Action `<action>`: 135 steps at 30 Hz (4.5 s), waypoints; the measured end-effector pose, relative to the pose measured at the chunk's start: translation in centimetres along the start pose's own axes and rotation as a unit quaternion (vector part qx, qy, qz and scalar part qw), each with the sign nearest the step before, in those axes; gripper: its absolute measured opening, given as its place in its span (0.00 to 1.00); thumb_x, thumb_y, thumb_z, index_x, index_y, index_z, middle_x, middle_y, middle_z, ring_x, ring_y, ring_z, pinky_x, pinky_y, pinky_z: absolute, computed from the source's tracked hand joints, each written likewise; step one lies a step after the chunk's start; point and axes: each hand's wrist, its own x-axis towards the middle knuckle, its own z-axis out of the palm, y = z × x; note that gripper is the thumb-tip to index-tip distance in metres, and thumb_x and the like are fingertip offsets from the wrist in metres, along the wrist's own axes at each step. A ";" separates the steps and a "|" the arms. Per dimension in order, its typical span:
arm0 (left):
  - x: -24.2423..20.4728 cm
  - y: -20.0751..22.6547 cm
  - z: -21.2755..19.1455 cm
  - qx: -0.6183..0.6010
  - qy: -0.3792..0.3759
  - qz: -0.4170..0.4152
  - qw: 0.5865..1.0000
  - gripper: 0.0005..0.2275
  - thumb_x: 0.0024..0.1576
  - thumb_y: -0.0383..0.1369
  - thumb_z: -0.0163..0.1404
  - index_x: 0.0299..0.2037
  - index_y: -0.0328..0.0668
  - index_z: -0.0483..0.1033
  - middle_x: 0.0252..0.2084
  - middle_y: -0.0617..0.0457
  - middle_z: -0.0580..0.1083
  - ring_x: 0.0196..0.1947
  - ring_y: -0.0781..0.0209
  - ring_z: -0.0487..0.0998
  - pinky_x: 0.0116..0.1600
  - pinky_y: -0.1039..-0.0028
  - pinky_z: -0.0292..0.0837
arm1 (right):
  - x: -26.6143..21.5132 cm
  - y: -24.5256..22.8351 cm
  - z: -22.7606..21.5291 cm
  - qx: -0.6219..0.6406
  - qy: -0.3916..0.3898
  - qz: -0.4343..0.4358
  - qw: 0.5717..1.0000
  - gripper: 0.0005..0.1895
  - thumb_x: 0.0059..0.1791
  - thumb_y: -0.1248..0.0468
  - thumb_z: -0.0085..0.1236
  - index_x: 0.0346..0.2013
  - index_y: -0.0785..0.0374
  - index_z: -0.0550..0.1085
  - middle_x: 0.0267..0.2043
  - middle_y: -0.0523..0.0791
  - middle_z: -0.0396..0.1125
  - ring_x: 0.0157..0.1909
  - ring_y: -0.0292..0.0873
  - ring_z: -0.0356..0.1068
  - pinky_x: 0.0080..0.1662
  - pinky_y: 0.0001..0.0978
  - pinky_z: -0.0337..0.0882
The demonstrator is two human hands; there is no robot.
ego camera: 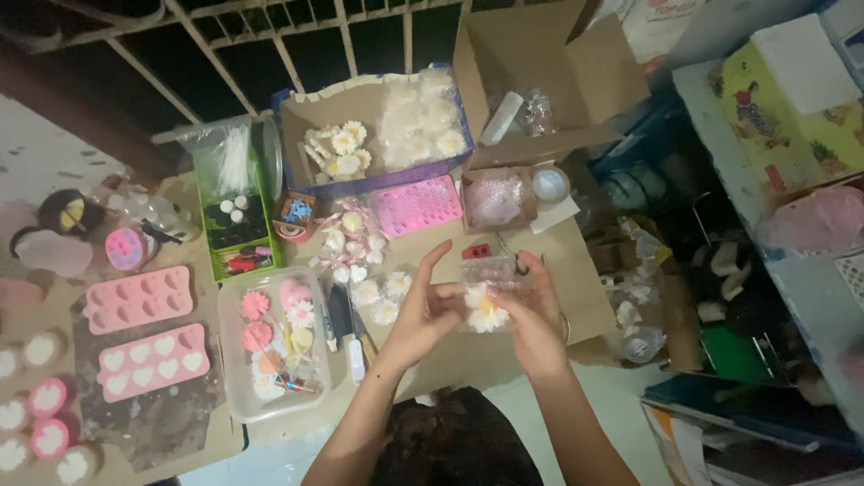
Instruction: Cutting bubble wrap and packing artificial daisy flowers into small plastic bags.
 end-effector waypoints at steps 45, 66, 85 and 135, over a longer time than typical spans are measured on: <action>8.2 -7.9 -3.7 -0.163 0.080 -0.118 0.976 0.26 0.52 0.20 0.58 0.61 0.38 0.64 0.52 0.40 0.72 0.49 0.51 0.80 0.48 0.61 0.83 | 6.2 -0.8 -3.7 -0.437 -0.170 -0.379 0.798 0.26 0.43 0.73 0.62 0.57 0.68 0.73 0.63 0.55 0.65 0.65 0.54 0.65 0.63 0.42 0.65; 20.8 -30.7 -8.3 -0.248 0.101 -0.189 0.945 0.34 0.56 0.17 0.49 0.72 0.45 0.50 0.65 0.44 0.64 0.59 0.51 0.73 0.57 0.54 0.78 | 15.8 22.5 -19.9 -0.213 -0.015 0.222 0.951 0.15 0.48 0.64 0.58 0.45 0.73 0.79 0.40 0.50 0.77 0.36 0.40 0.73 0.39 0.29 0.74; 18.6 -24.1 -4.4 -0.169 0.111 -0.136 0.970 0.25 0.54 0.16 0.53 0.62 0.42 0.67 0.59 0.47 0.71 0.56 0.51 0.76 0.58 0.57 0.77 | 11.1 29.4 -23.3 -0.169 0.002 0.217 0.962 0.12 0.50 0.65 0.60 0.26 0.70 0.73 0.19 0.47 0.66 0.18 0.41 0.63 0.20 0.33 0.61; 0.2 -22.6 -4.3 -0.351 0.007 -0.369 0.861 0.24 0.55 0.32 0.57 0.64 0.43 0.68 0.57 0.48 0.74 0.55 0.51 0.75 0.54 0.59 0.78 | 2.6 12.1 -13.1 -0.698 -0.130 -0.223 0.668 0.16 0.41 0.54 0.73 0.29 0.59 0.75 0.24 0.50 0.71 0.26 0.52 0.72 0.31 0.45 0.70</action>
